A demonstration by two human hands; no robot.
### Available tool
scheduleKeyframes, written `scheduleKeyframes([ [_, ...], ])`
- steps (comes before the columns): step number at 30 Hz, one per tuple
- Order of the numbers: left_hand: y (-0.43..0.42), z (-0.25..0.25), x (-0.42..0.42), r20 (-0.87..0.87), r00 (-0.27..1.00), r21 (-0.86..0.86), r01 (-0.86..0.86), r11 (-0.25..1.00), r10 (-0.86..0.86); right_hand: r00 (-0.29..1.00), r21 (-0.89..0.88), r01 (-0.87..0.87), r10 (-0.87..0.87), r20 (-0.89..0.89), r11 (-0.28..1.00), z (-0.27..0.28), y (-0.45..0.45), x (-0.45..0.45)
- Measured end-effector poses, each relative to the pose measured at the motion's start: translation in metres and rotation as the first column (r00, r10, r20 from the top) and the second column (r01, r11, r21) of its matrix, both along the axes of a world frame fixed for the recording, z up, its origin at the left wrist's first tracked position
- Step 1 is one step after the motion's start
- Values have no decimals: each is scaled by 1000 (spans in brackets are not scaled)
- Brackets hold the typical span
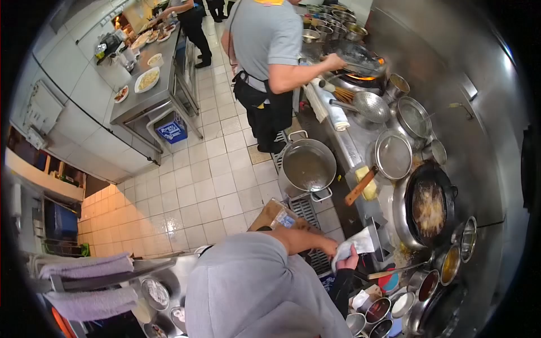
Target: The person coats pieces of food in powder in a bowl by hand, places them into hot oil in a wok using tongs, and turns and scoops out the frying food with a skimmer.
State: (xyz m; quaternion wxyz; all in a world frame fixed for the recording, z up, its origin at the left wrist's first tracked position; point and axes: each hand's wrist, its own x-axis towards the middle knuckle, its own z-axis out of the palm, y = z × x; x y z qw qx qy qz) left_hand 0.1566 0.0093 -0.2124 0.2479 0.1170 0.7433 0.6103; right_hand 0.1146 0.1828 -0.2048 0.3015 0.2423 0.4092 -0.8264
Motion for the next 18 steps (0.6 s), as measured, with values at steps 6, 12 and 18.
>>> scheduleKeyframes([
  [6,-20,-70,21,-185,958,-143,-246,959,218,949,364,227,-120,-292,903,28,-34,46],
  [12,-61,28,9,-151,973,-251,-210,945,176,977,-166,119,-145,-157,979,-113,49,45],
  [18,-26,13,30,-92,965,-213,-259,942,245,971,6,159,-155,-182,987,16,-71,110],
])
